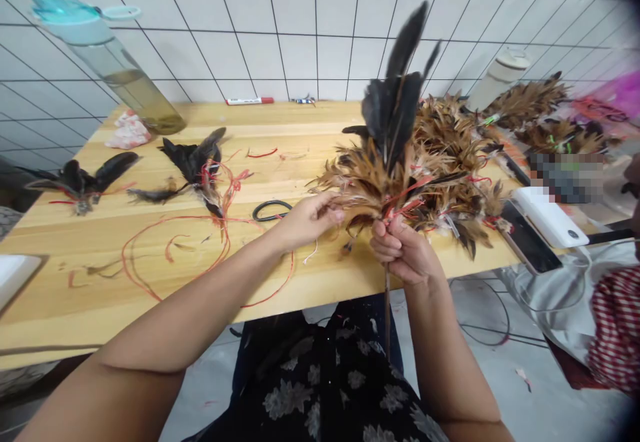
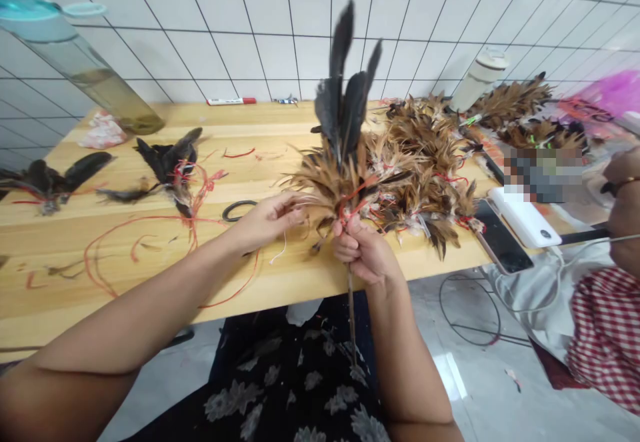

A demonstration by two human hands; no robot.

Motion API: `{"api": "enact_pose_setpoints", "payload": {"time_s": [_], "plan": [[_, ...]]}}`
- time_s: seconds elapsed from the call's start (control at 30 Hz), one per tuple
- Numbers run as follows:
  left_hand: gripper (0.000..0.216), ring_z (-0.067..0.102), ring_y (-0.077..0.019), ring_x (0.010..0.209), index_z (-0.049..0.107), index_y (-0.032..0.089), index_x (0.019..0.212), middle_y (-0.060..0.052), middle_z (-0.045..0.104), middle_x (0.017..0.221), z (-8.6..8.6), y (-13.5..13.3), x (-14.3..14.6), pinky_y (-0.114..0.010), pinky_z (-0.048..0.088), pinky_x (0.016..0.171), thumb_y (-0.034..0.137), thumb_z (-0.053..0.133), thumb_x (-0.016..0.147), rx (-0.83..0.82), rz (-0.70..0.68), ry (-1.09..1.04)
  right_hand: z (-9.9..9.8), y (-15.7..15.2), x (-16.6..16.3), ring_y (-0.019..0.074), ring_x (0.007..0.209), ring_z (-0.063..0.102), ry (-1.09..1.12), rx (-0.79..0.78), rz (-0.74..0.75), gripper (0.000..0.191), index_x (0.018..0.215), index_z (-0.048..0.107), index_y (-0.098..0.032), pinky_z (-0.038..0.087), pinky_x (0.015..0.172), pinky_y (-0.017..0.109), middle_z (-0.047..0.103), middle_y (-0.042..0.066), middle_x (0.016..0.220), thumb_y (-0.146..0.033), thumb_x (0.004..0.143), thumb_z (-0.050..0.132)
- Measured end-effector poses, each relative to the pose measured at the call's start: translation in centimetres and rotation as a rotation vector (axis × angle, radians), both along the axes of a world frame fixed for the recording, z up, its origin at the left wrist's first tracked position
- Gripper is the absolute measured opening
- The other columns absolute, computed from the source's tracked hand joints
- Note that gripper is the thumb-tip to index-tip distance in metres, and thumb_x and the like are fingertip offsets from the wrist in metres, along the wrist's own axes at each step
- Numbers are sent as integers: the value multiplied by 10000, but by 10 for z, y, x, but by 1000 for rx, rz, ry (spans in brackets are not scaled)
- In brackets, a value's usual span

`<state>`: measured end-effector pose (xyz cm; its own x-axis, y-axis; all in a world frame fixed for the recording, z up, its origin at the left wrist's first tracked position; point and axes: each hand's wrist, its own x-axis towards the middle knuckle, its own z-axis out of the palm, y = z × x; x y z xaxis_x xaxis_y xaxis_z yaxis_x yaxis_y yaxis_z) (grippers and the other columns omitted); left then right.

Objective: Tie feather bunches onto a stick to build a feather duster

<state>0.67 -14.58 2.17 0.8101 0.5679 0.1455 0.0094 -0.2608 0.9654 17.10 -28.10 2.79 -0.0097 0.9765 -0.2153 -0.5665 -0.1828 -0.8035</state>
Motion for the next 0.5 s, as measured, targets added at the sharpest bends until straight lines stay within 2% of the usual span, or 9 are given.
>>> {"api": "enact_pose_setpoints", "payload": {"time_s": [0.13,0.2,0.37,0.5], "plan": [[239,594,-185,913,670,152,1018,-77,660,967,2,14,-9,-325,454,852,280,515,888,450,197,122,2,-16,22,69,445,39,-74,-23,-125,428,690,490,-208,76,401,226,118,-98,520,-593,750,670],[222,590,-184,945,677,161,988,-74,656,972,2,17,-10,-323,451,863,241,490,898,598,229,128,1,-25,30,71,445,36,-96,-44,-159,429,690,489,-212,80,399,227,110,-97,521,-597,744,671],[240,587,-184,918,670,156,958,-86,649,950,-2,13,7,-329,458,842,224,442,928,782,119,135,-4,-47,44,70,447,23,-81,-80,-200,418,704,515,-211,87,396,229,110,-99,530,-574,705,720],[236,567,-234,971,653,137,983,-120,635,990,-1,2,37,-383,446,883,277,476,917,928,25,306,-1,-65,51,82,460,25,-121,-92,-259,416,711,515,-217,96,391,232,98,-92,543,-597,733,683]]}}
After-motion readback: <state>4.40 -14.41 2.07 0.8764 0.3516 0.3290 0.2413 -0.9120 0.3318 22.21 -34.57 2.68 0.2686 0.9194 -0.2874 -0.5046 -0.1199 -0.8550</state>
